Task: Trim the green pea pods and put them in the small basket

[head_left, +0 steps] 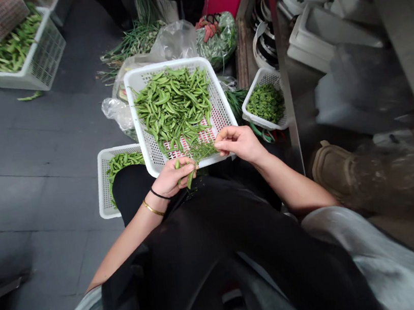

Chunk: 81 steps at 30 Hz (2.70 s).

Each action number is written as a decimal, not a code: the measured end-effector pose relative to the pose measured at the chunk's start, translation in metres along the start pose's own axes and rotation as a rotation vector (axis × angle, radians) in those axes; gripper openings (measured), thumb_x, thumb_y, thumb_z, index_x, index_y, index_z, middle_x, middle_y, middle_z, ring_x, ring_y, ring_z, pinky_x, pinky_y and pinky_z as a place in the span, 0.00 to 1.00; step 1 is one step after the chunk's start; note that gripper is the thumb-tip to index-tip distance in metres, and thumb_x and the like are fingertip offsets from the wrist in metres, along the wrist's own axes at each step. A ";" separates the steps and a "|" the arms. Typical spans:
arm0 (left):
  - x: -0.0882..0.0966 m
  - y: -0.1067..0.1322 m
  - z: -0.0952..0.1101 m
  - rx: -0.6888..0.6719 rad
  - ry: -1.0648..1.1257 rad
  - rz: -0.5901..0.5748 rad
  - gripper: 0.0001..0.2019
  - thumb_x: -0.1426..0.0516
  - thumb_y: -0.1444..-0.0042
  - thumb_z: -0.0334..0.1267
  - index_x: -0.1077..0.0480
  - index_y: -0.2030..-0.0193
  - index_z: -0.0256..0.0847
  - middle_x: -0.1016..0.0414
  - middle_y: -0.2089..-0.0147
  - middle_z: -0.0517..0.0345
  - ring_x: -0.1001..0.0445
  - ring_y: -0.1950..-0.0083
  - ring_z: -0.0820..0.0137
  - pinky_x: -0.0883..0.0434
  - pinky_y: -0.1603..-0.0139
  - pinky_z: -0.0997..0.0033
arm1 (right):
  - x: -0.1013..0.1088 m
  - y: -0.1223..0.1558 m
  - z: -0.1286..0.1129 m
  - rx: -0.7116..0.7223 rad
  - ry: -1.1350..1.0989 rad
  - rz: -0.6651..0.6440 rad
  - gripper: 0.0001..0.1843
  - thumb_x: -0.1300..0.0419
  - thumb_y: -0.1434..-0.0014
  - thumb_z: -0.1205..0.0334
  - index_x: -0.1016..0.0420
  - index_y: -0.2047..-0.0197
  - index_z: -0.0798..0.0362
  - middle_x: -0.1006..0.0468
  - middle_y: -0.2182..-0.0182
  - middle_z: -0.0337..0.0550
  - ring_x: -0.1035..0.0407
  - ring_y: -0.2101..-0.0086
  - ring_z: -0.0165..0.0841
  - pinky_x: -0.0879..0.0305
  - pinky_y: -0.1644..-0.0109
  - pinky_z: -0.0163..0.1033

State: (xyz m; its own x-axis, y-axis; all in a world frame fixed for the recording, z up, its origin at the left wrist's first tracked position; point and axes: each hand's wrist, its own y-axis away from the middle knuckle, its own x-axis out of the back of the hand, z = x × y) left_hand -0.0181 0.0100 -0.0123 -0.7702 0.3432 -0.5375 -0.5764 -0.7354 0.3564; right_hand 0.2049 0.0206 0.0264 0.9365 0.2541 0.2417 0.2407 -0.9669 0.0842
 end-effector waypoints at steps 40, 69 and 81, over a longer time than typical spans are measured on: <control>0.038 -0.007 0.018 -0.106 0.216 0.239 0.12 0.33 0.58 0.35 0.33 0.75 0.36 0.48 0.87 0.70 0.50 0.87 0.83 0.53 0.86 0.83 | -0.026 -0.140 0.079 -0.057 1.380 -0.546 0.17 0.49 0.39 0.62 0.23 0.56 0.61 0.22 0.56 0.60 0.29 0.56 0.45 0.36 0.55 0.43; -0.007 0.005 0.002 -0.094 0.187 0.216 0.16 0.33 0.58 0.38 0.37 0.74 0.36 0.36 0.83 0.66 0.48 0.87 0.84 0.52 0.87 0.84 | -0.045 0.015 0.002 0.581 0.771 -0.179 0.17 0.56 0.32 0.56 0.34 0.66 0.55 0.30 0.73 0.42 0.38 0.73 0.29 0.44 0.70 0.34; -0.013 0.010 0.000 -0.006 0.000 0.109 0.14 0.33 0.58 0.40 0.32 0.73 0.35 0.37 0.87 0.64 0.45 0.89 0.81 0.50 0.89 0.82 | -0.045 0.013 0.003 0.614 0.511 -0.454 0.16 0.55 0.33 0.60 0.33 0.70 0.54 0.29 0.76 0.39 0.35 0.74 0.26 0.40 0.67 0.32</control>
State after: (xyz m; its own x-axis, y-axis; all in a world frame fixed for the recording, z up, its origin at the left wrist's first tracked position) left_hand -0.0140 -0.0018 -0.0024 -0.8282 0.2616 -0.4957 -0.4878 -0.7720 0.4076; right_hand 0.1670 -0.0038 0.0135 0.5272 0.4491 0.7214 0.7880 -0.5760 -0.2173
